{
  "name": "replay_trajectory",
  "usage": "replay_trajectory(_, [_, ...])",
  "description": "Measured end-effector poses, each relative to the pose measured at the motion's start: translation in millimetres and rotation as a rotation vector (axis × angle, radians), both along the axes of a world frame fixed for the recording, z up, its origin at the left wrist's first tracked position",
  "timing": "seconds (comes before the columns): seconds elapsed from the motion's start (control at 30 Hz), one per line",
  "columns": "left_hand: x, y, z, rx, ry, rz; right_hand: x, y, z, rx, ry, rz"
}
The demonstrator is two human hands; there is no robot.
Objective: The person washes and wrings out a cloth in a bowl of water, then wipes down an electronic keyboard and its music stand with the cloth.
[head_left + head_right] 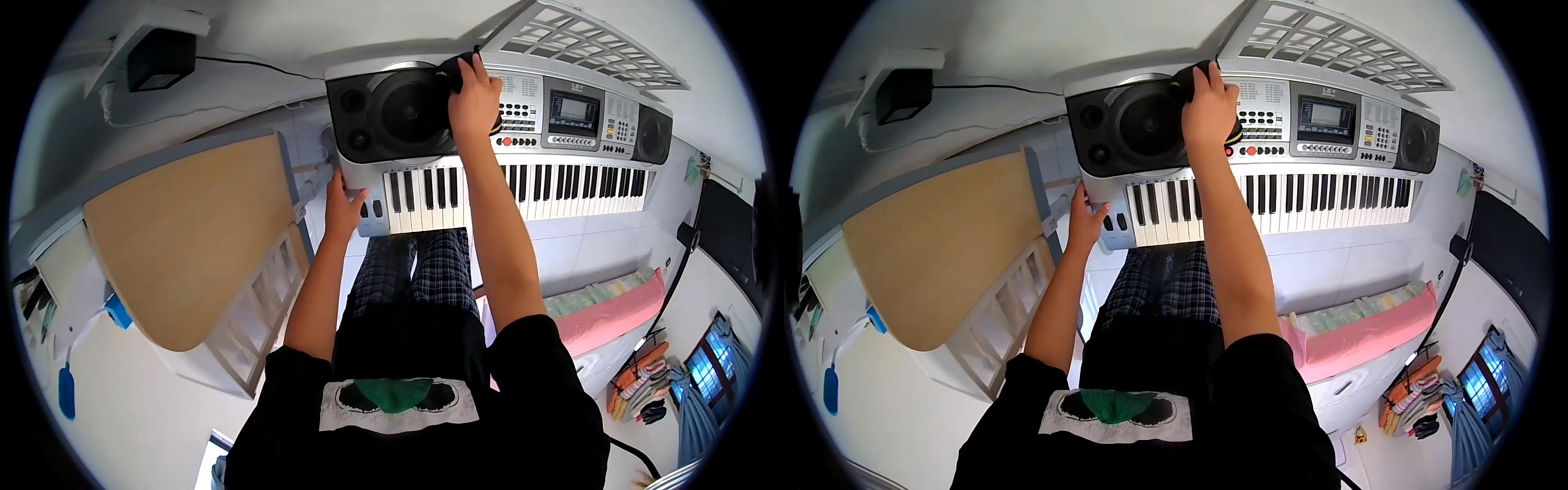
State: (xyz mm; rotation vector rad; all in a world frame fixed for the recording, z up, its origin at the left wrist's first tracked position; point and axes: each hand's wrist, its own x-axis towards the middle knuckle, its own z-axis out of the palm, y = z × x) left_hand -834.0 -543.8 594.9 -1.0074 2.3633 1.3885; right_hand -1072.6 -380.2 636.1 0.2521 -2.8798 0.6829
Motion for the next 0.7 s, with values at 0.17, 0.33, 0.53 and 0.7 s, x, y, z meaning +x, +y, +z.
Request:
replay_trajectory(0.17, [2,0,-3,0.01,0.049,0.004,82,6,-3,0.105,-0.068,0.127])
replay_trajectory(0.33, [-3,1,9,0.001,-0.005,0.009,104,10,-6,0.052,-0.136,0.198])
replay_trajectory(0.53, [4,-1,-5,-0.036,0.014,-0.019,14,-29,5,0.032,0.007,-0.135])
replay_trajectory(0.7, [5,-4,-12,-0.038,0.058,-0.035,38,-99,-9,0.045,0.083,0.1])
